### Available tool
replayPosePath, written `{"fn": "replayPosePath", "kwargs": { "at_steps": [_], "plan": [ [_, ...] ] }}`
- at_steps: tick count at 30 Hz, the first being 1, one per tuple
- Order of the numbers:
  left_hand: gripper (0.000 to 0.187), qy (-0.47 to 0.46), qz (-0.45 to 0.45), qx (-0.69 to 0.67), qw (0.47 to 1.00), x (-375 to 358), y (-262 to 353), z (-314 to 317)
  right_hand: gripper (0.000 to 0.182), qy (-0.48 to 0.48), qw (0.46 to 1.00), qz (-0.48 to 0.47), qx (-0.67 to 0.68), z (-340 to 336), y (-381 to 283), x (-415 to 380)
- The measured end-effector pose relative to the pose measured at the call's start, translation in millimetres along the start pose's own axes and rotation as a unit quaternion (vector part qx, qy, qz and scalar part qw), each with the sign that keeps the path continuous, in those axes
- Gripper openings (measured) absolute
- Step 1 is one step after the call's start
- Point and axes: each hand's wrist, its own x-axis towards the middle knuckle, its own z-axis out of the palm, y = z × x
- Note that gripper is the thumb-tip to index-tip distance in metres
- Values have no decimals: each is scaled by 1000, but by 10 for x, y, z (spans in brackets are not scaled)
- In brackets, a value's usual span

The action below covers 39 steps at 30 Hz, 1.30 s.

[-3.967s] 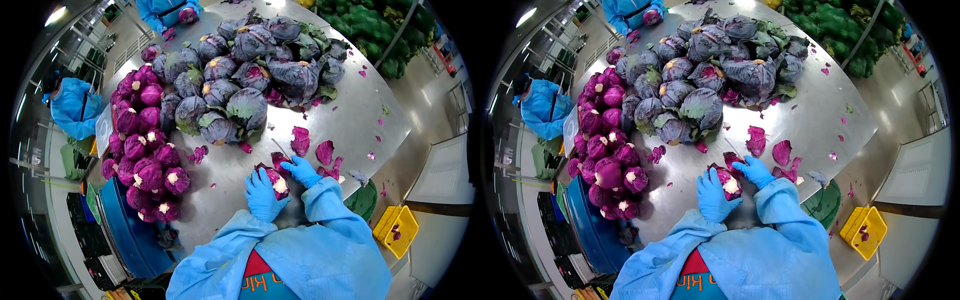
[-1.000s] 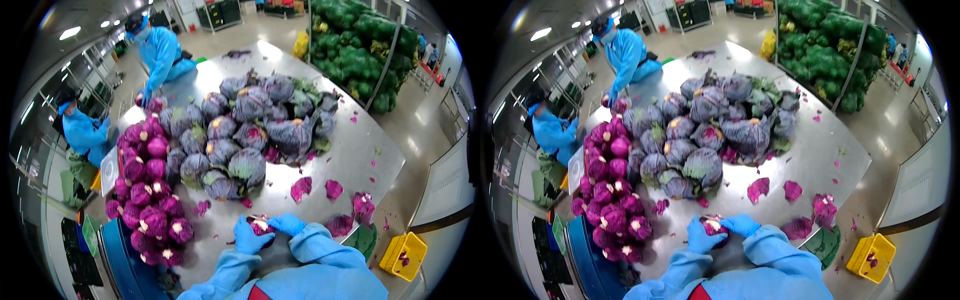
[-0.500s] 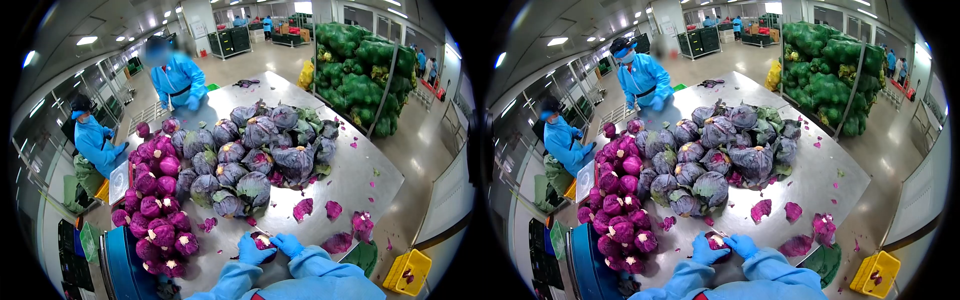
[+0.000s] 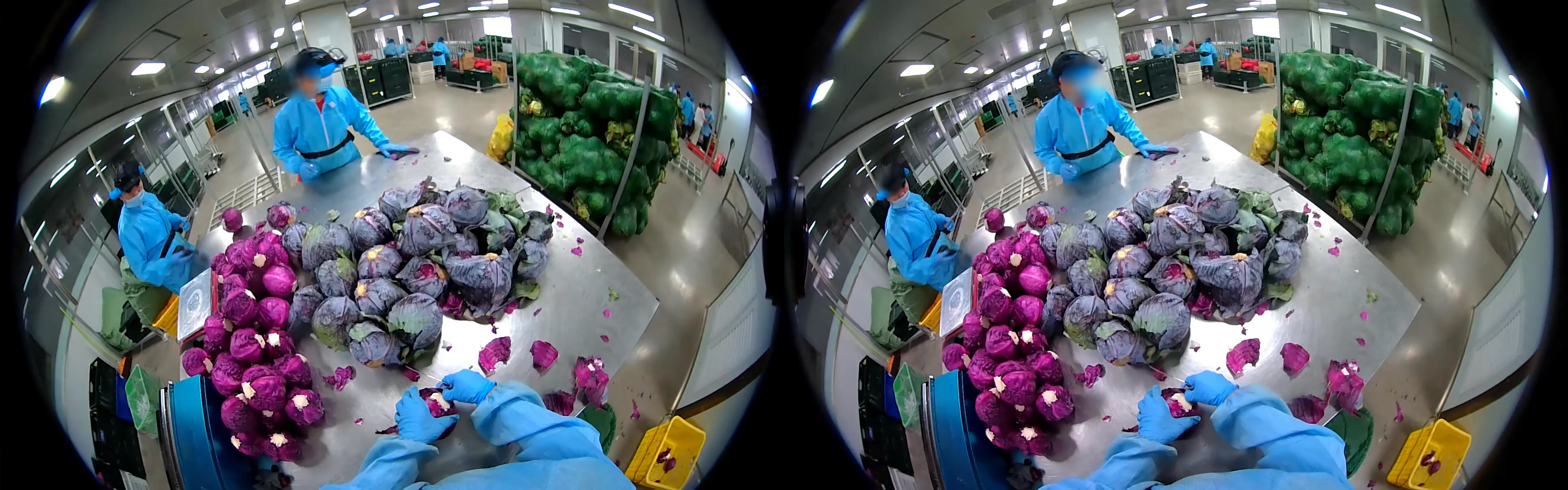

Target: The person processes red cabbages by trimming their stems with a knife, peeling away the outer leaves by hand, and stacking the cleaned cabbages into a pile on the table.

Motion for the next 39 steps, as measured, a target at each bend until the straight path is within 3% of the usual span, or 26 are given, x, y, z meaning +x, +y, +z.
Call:
{"fn": "replayPosePath", "kwargs": {
  "at_steps": [1, 2, 5, 7, 9, 12, 14, 16, 17, 19, 20, 21, 23, 25, 26, 28, 29, 30, 33, 34, 37, 39],
  "plan": [
    [97, 1, 36, -16, 999, -15, -34, 38, 37, 26, 1000, 1, 0, 19, 23, 17],
    [95, 0, 71, -31, 997, -58, -96, 85, 35, 69, 994, 65, -52, 35, 44, 14],
    [92, 42, 175, -59, 982, -273, -106, -34, 34, 133, 988, 80, 3, 262, 537, 17],
    [101, 38, 185, -70, 980, -384, -220, -100, 31, 171, 980, 87, 57, 393, 710, -64],
    [110, 67, 230, -216, 947, -445, -636, 143, 29, 170, 972, 138, 91, 437, 746, -241],
    [118, -58, 117, -371, 919, -443, -910, 122, 23, 190, 955, 201, 110, 367, 620, -556],
    [121, -108, 56, -513, 850, -427, -961, 249, 26, 188, 957, 220, -3, 498, 874, -723],
    [122, -78, 6, -510, 857, -508, -918, 335, 28, 223, 943, 244, -36, 454, 968, -1072],
    [122, -57, -3, -536, 843, -532, -891, 395, 31, 296, 916, 269, 31, 263, 828, -1291],
    [121, -58, -11, -555, 829, -540, -873, 413, 30, 338, 883, 324, 46, 211, 1238, -1726],
    [121, -65, -12, -540, 839, -517, -890, 410, 29, 346, 900, 267, -11, 128, 1345, -1935],
    [122, -70, -9, -524, 849, -484, -879, 380, 30, 295, 892, 333, -84, 23, 1263, -2037],
    [123, -106, -23, -543, 833, -432, -810, 306, 35, 387, 882, 265, -53, -139, 832, -1991],
    [124, -129, -9, -554, 822, -372, -775, 308, 37, 411, 892, 179, 65, -5, 603, -1799],
    [125, -143, -23, -557, 818, -361, -763, 298, 35, 312, 918, 163, 185, 11, 500, -1654],
    [126, -160, -30, -568, 807, -339, -710, 242, 40, 195, 954, 53, 222, 12, 158, -1310],
    [126, -165, -32, -573, 802, -319, -694, 224, 47, 179, 955, -21, 235, 63, 96, -1102],
    [127, -163, -24, -552, 817, -315, -700, 217, 48, 123, 947, -33, 296, 57, 19, -926],
    [129, -174, 4, -498, 850, -257, -762, 210, 51, 18, 951, -154, 268, 205, 276, -550],
    [129, -189, 8, -488, 852, -243, -801, 207, 46, -45, 935, -115, 331, 91, 214, -538],
    [129, -217, 23, -482, 849, -192, -866, 216, 35, -109, 959, -143, 221, -133, 98, -477],
    [128, -235, 24, -489, 840, -134, -873, 214, 31, -94, 960, -169, 201, -122, 111, -437]
  ]
}}
